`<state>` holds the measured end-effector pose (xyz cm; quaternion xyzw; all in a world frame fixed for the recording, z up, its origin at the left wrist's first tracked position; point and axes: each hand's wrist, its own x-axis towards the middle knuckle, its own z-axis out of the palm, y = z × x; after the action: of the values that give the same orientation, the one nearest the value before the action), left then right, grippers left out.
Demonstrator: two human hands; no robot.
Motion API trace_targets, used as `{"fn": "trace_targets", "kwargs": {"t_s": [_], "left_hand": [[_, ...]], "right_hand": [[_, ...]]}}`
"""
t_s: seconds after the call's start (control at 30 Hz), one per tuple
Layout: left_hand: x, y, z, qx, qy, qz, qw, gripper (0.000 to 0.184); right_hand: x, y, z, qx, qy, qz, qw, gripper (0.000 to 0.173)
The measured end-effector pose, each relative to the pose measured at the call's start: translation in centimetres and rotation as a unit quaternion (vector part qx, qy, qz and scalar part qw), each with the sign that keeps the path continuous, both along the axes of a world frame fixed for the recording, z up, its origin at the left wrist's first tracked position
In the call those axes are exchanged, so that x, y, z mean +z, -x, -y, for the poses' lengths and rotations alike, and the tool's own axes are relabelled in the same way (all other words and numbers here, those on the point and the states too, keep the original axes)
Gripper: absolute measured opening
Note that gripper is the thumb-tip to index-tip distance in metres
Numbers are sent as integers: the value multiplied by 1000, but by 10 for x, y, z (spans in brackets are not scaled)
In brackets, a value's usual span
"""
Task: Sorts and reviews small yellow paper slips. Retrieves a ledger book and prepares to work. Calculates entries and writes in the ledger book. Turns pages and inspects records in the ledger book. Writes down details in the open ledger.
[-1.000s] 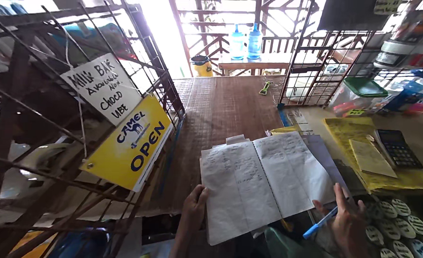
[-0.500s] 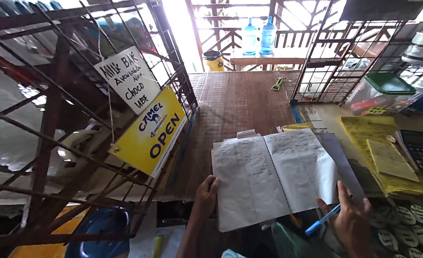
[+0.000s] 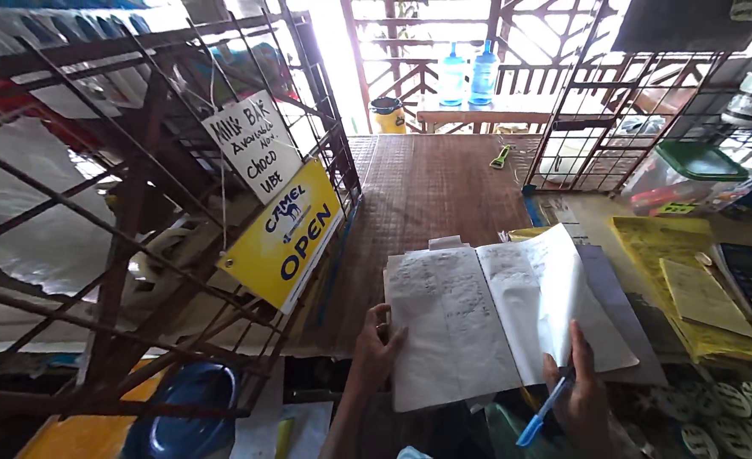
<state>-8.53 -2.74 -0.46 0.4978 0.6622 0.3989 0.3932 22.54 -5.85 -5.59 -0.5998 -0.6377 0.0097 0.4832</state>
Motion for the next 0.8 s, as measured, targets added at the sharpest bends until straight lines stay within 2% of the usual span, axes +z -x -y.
{"fn": "trace_targets", "kwargs": {"t_s": [0.1, 0.2, 0.37, 0.43, 0.5, 0.57, 0.63, 0.73, 0.8], "left_hand": [[0, -1, -1, 2, 3, 19, 1000, 69], [1, 0, -1, 1, 8, 19, 1000, 67], [0, 0, -1, -5, 6, 28, 1000, 65], [-1, 1, -1, -12, -2, 21, 1000, 60], [-5, 3, -1, -25, -20, 6, 999, 44], [-10, 7, -2, -43, -39, -8, 998, 31], [-10, 7, -2, -46, -49, -12, 998, 25], [-4, 4, 0, -35, -57, -19, 998, 27], [0, 2, 1, -14, -54, -15, 998, 32]], "right_hand": [[-4, 14, 2, 20, -8, -30, 999, 73], [-2, 18, 2, 11, -12, -44, 999, 80], [2, 17, 3, 45, -27, -145, 988, 93], [10, 22, 5, 79, -39, -160, 983, 92], [19, 32, 9, 119, -28, -154, 980, 91], [14, 41, 6, 200, -40, -150, 967, 88], [1, 42, -5, 315, -23, -104, 943, 81], [-11, 44, -12, 334, -39, 23, 941, 54], [-11, 43, -13, 325, -31, 81, 942, 45]]}}
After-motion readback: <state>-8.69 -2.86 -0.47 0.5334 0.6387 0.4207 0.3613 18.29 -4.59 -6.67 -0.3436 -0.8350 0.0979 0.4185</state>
